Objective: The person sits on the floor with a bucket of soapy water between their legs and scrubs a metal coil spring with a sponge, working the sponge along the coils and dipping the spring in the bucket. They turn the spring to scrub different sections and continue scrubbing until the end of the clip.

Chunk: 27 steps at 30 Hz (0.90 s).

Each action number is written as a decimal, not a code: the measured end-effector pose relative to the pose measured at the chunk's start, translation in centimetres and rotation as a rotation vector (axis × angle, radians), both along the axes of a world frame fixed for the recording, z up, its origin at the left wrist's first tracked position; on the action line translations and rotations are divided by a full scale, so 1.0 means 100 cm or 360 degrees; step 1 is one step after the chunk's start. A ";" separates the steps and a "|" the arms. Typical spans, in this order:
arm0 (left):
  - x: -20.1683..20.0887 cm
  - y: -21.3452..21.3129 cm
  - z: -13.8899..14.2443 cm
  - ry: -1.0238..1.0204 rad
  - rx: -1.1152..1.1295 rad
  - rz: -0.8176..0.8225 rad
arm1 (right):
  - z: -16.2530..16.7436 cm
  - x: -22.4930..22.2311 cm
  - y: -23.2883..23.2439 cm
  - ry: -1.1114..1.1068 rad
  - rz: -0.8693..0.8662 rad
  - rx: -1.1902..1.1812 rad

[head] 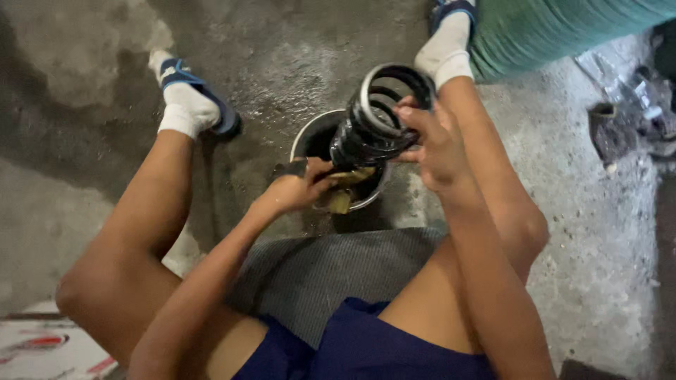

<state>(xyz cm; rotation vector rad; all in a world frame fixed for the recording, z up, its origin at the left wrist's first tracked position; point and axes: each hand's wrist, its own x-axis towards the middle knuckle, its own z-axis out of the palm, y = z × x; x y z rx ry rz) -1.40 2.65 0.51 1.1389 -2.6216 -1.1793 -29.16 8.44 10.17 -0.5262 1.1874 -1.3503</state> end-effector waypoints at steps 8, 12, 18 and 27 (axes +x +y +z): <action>0.012 -0.023 -0.003 -0.0240 0.0412 0.0056 | -0.002 0.017 -0.001 0.0217 0.0165 -0.0036; 0.000 -0.013 0.007 -0.0319 0.0180 -0.0112 | -0.029 0.040 -0.013 0.0535 0.0229 0.0210; -0.017 0.029 0.020 -0.0280 -0.0770 -0.0363 | -0.067 0.059 -0.038 0.0796 0.0205 0.0383; -0.023 0.039 -0.015 0.0349 -0.0827 -0.0219 | 0.003 0.072 0.006 0.1941 0.0356 -0.0423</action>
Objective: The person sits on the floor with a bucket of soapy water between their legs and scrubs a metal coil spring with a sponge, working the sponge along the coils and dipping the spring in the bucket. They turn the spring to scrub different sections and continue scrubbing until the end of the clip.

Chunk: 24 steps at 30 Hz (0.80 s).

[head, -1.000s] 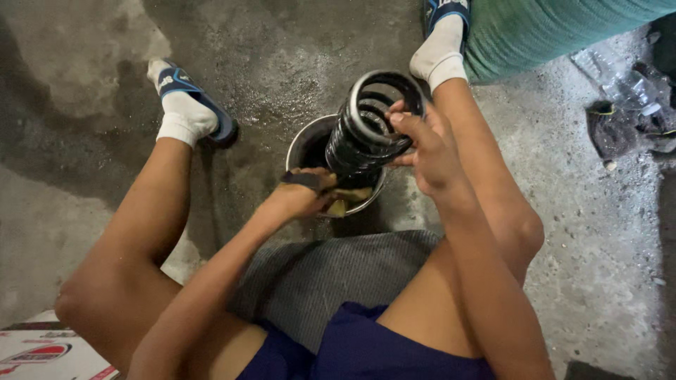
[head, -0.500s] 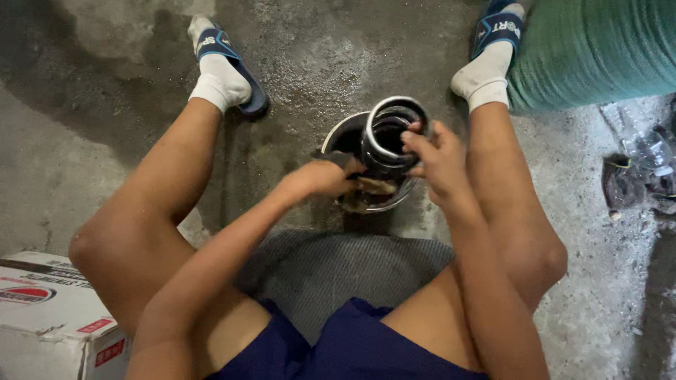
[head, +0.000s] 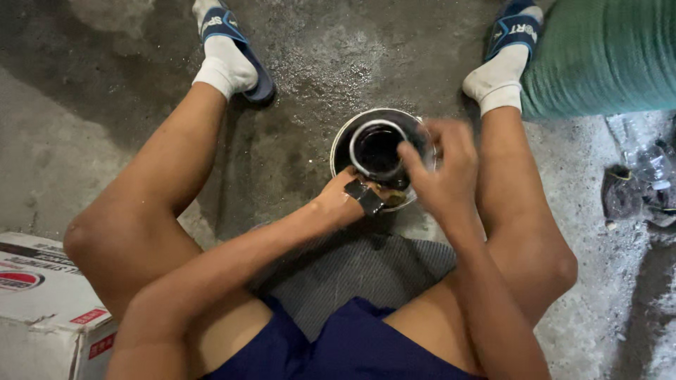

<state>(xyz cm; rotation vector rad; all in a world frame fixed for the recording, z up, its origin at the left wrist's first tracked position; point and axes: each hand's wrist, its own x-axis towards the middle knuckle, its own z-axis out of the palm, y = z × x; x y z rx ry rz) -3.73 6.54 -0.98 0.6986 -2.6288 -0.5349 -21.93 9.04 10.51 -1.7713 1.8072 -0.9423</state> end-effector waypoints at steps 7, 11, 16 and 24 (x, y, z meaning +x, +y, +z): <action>0.011 0.005 -0.046 0.0085 0.0619 0.0016 | 0.026 0.023 0.020 0.0094 0.0900 0.0232; 0.010 0.002 -0.042 0.0104 0.0367 0.0024 | 0.009 0.009 0.011 -0.0187 0.1007 0.0103; 0.013 -0.005 -0.002 -0.0102 -0.0010 -0.0175 | 0.003 -0.020 0.011 -0.0388 0.0337 0.0430; 0.012 -0.043 0.040 -0.0290 0.0590 -0.0122 | -0.004 -0.042 0.005 0.0076 0.0047 0.0596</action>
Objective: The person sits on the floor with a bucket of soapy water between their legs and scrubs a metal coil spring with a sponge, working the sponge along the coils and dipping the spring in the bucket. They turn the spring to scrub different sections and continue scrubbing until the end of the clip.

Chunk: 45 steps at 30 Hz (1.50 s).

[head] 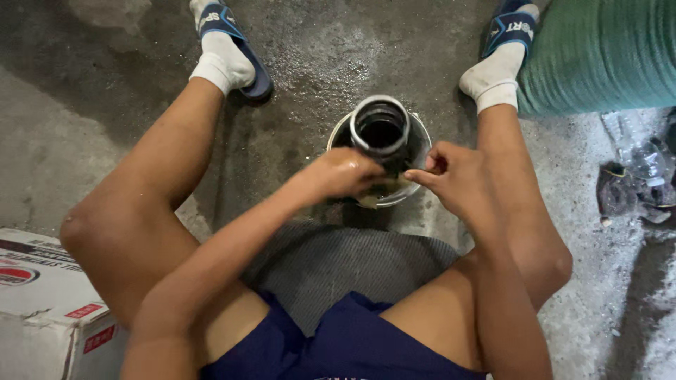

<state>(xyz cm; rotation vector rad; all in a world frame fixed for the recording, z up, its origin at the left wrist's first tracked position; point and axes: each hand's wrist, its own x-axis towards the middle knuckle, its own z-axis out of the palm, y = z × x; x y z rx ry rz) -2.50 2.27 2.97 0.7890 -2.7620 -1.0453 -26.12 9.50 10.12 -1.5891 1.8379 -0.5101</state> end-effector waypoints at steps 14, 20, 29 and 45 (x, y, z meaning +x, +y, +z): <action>0.020 -0.038 -0.019 0.0161 0.0858 0.0213 | -0.009 0.034 -0.008 -0.0050 0.0275 -0.0510; 0.016 -0.034 -0.014 0.0063 0.0779 0.0323 | -0.041 0.032 -0.018 -0.0453 -0.0071 0.0012; 0.021 -0.037 -0.011 0.0138 0.1034 0.0366 | -0.048 -0.021 -0.024 -0.0814 -0.0085 0.0209; 0.023 -0.036 -0.031 0.0553 0.2250 0.0502 | -0.014 -0.008 -0.018 -0.0111 0.0392 -0.0122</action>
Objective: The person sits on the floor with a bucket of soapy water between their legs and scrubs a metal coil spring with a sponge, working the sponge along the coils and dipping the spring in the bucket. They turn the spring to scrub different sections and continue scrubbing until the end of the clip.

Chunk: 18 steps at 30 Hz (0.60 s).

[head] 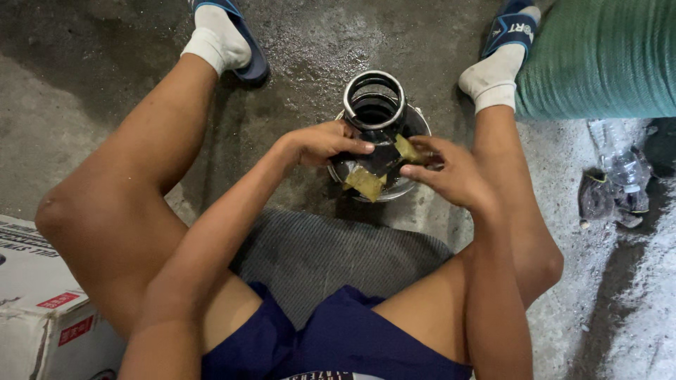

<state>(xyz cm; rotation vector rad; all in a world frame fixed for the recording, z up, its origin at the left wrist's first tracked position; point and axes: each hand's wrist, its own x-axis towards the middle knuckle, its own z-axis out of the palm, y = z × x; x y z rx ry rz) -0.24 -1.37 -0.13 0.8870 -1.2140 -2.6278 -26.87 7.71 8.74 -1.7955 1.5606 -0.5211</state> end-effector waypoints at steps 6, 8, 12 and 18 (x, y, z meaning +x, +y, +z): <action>0.000 0.001 0.013 -0.0099 0.0063 0.0123 | -0.016 0.019 0.003 -0.0108 -0.0217 -0.0044; -0.001 0.001 0.014 -0.0119 0.0127 0.0148 | -0.024 0.024 0.001 -0.0230 -0.0381 0.0266; -0.003 0.000 0.011 -0.0274 0.0155 0.0175 | -0.031 0.012 -0.002 -0.0485 -0.0310 0.0295; -0.005 0.000 0.004 -0.0138 0.0205 0.0187 | -0.029 -0.016 -0.001 -0.0682 -0.0394 0.0385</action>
